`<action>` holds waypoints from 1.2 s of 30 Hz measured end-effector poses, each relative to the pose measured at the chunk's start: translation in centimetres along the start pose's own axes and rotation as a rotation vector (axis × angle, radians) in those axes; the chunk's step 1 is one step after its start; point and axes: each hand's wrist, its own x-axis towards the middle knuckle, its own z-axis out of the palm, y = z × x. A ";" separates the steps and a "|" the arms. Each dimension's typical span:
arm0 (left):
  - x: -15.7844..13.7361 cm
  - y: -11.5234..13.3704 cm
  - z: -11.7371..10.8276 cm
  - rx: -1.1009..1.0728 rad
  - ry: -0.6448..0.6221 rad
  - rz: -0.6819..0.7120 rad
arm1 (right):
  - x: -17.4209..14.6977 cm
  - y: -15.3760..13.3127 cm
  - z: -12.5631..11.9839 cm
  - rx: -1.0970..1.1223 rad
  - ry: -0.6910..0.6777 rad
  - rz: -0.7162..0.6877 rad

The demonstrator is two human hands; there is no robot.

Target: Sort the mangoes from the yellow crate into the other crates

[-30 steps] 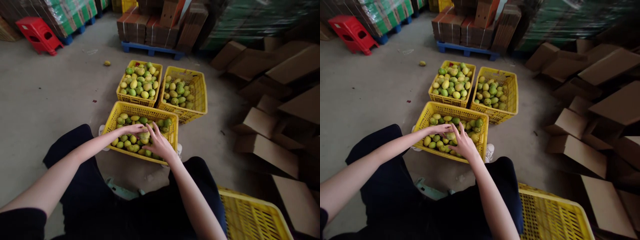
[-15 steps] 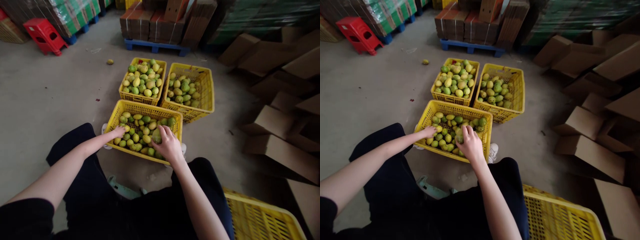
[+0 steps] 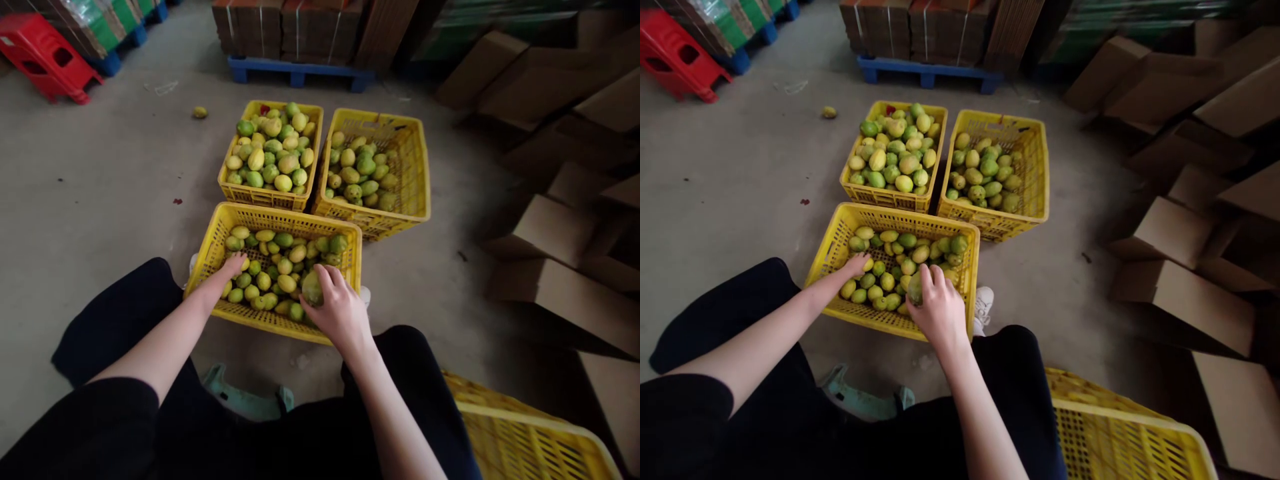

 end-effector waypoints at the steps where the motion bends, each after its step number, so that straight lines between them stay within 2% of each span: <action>1: -0.1 0.3 -0.3 0.031 -0.004 0.011 | 0.1 0.1 -0.1 -0.009 0.001 0.007; 4: -1.2 1.4 -1.4 0.093 0.014 0.090 | 0.6 0.3 -0.6 -0.039 -0.008 0.029; 7: -2.8 3.0 -3.2 0.126 0.082 0.245 | 1.2 0.0 -1.0 -0.059 -0.035 0.047; 10: -4.8 5.2 -5.9 0.163 0.225 0.466 | 1.5 -0.9 -1.2 -0.078 -0.094 0.049; 14: -8.9 8.1 -11.2 0.270 0.453 0.709 | 1.8 -2.5 -0.2 -0.006 -0.153 0.016; 16: -11.7 9.1 -13.7 0.341 0.624 0.828 | 2.2 -3.5 0.6 0.141 -0.152 0.024; 18: -14.5 9.5 -15.3 0.371 0.840 0.921 | 2.8 -4.6 1.0 0.410 -0.141 0.063; 21: -17.5 9.3 -15.9 0.294 1.113 0.936 | 4.0 -6.2 0.4 0.906 -0.075 0.182; 23: -18.4 8.8 -15.3 0.164 1.210 0.921 | 4.6 -7.0 -0.6 1.142 -0.007 0.271; 26: -18.3 8.3 -13.9 -0.161 1.188 0.919 | 5.2 -7.2 -1.9 1.336 0.078 0.312; 29: -17.8 8.3 -12.5 -0.541 0.976 0.883 | 5.0 -7.0 -2.2 1.448 0.108 0.308; 32: -17.6 8.7 -11.6 -0.856 0.745 0.822 | 4.4 -7.0 -2.1 1.586 0.039 0.370; 36: -18.5 9.8 -11.5 -1.025 0.657 0.811 | 3.9 -7.3 -2.7 1.772 -0.041 0.454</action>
